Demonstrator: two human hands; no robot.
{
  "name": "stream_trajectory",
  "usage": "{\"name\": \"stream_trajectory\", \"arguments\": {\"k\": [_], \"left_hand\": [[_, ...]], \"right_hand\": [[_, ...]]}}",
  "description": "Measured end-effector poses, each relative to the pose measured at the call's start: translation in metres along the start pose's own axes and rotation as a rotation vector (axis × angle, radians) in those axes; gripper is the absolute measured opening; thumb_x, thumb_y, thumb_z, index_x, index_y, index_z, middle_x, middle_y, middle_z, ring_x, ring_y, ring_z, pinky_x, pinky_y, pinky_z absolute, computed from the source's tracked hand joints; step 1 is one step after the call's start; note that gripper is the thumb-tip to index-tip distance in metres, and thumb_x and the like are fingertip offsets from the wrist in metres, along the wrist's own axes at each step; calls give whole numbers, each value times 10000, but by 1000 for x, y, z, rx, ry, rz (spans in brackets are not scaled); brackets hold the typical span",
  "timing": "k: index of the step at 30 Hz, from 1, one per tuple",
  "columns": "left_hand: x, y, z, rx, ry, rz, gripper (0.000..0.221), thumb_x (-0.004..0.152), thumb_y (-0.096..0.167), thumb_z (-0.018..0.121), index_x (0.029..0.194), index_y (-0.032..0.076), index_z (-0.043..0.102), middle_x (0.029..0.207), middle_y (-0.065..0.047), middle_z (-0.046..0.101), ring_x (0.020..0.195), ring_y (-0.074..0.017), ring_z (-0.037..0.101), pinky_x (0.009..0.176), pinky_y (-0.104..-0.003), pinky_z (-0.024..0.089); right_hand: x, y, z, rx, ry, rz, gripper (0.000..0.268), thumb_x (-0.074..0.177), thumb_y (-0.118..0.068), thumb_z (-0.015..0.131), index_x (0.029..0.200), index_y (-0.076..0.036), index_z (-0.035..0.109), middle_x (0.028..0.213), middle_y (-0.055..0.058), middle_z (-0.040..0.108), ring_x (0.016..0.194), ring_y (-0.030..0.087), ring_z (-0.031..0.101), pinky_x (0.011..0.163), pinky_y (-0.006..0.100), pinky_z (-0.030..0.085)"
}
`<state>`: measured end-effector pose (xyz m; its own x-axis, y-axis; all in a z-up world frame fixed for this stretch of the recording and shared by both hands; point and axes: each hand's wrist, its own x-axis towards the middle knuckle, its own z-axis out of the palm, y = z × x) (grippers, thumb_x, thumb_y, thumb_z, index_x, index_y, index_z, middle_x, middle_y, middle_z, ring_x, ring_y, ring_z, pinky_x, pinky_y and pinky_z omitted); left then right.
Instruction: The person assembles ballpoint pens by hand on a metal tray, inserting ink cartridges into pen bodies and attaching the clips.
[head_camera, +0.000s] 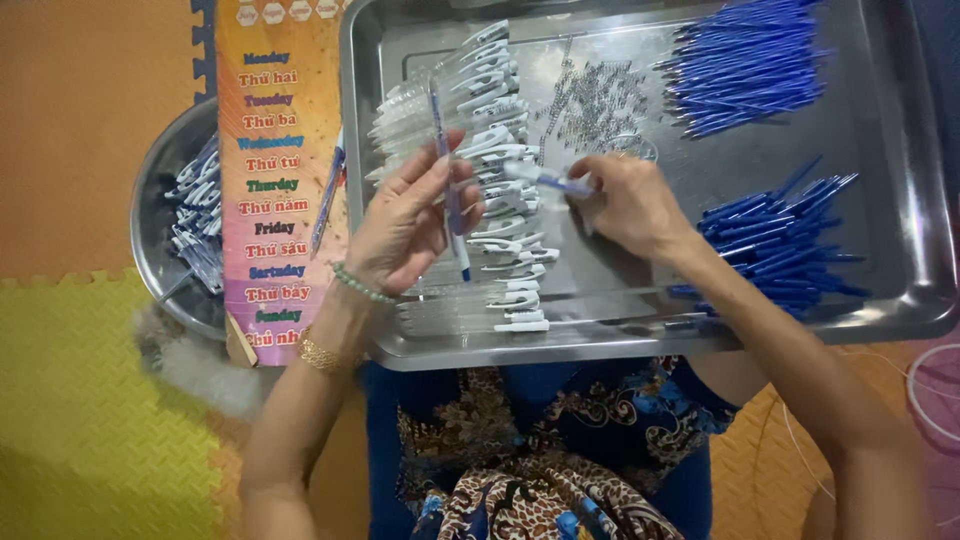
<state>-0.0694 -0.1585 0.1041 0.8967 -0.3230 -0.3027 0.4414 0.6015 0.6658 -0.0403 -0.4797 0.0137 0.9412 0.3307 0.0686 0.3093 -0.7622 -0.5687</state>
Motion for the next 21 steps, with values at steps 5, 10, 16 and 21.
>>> {"name": "stream_trajectory", "arguments": {"k": [5, 10, 16, 21], "left_hand": [[6, -6, -1, -13, 40, 41, 338, 1089, 193, 730, 1415, 173, 646, 1315, -96, 813, 1188, -266, 815, 1068, -476, 658], [7, -23, 5, -102, 93, 133, 268, 1074, 153, 753, 1283, 159, 586, 1371, -126, 775, 1240, -308, 783, 1024, -458, 695], [-7, -39, 7, -46, -33, 203, 188, 1107, 150, 707, 1256, 202, 605, 1420, -122, 747, 1333, -317, 727, 1100, -464, 666], [-28, -21, -17, 285, -592, 129, 505, 1013, -27, 733, 1477, 122, 603, 1631, -218, 590, 1475, -413, 587, 1169, -511, 581]], "right_hand": [[-4, 6, -24, 92, 94, 50, 272, 1016, -253, 813, 1233, -90, 806, 904, 153, 738, 832, 364, 748, 757, 449, 571], [-30, -94, -55, 785, -87, 256, 428, 1113, -409, 671, 1145, -7, 810, 695, 149, 748, 387, 135, 537, 366, 252, 458], [-36, -96, -48, 1103, 115, 225, 222, 978, -68, 809, 1190, -12, 775, 843, 155, 818, 381, 55, 520, 354, 206, 403], [-36, -86, -93, 808, 130, 21, 110, 1038, -106, 803, 1022, 2, 791, 679, 132, 714, 461, 103, 545, 415, 224, 458]]}}
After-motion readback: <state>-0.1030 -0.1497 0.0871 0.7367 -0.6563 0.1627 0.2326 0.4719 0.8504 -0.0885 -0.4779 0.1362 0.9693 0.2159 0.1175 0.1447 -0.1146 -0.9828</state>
